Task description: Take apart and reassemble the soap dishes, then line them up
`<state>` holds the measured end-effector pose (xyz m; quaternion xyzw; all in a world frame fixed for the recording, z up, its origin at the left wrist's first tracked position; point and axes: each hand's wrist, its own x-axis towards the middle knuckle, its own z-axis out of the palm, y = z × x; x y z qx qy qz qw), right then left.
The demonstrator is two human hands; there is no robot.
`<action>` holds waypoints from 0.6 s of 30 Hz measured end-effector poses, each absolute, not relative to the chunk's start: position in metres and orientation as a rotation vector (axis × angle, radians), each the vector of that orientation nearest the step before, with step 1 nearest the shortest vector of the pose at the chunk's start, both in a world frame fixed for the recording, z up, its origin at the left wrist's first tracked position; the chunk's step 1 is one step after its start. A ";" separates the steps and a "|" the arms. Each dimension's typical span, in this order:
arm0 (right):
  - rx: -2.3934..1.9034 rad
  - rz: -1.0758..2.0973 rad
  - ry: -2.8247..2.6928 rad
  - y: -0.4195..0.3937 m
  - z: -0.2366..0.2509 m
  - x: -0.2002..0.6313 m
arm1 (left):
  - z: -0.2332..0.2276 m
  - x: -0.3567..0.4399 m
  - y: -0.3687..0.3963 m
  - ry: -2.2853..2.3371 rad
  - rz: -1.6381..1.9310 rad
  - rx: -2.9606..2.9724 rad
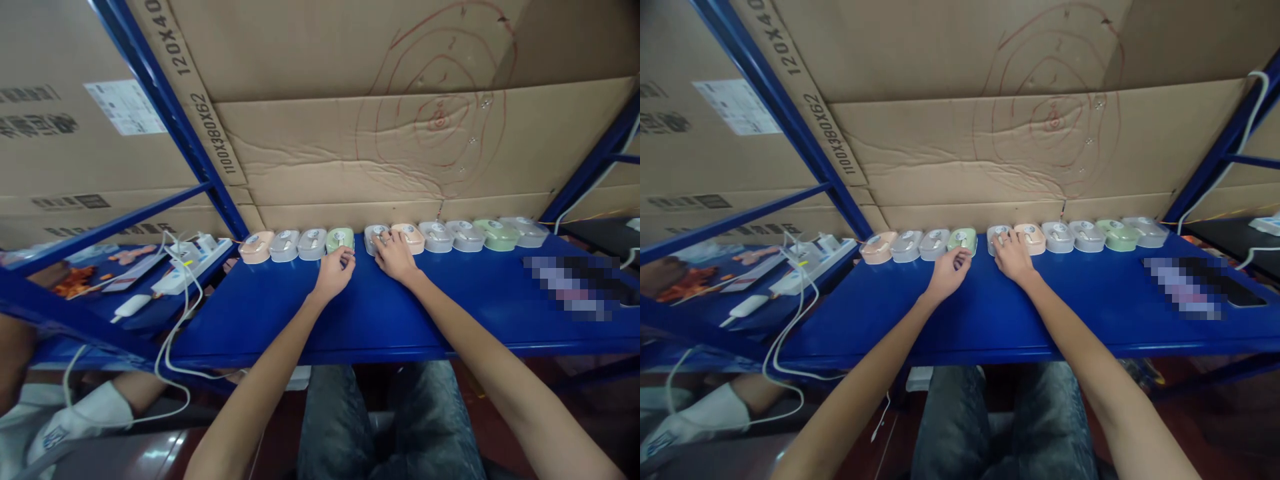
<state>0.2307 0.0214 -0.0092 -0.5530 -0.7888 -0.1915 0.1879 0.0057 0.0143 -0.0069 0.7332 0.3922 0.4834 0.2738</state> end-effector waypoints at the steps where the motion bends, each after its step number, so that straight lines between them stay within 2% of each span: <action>1: -1.554 -0.540 -2.211 0.021 -0.010 0.232 | 0.000 0.004 0.020 1.065 1.315 2.025; 5: -1.548 -0.537 -2.180 0.020 -0.015 0.234 | 0.016 -0.006 0.045 1.109 1.344 2.206; 10: -1.544 -0.510 -2.157 0.019 -0.016 0.235 | 0.000 -0.013 0.053 1.176 1.283 2.588; 18: -1.253 -0.367 -2.199 0.005 -0.018 0.210 | -0.002 0.001 0.030 1.133 1.217 2.625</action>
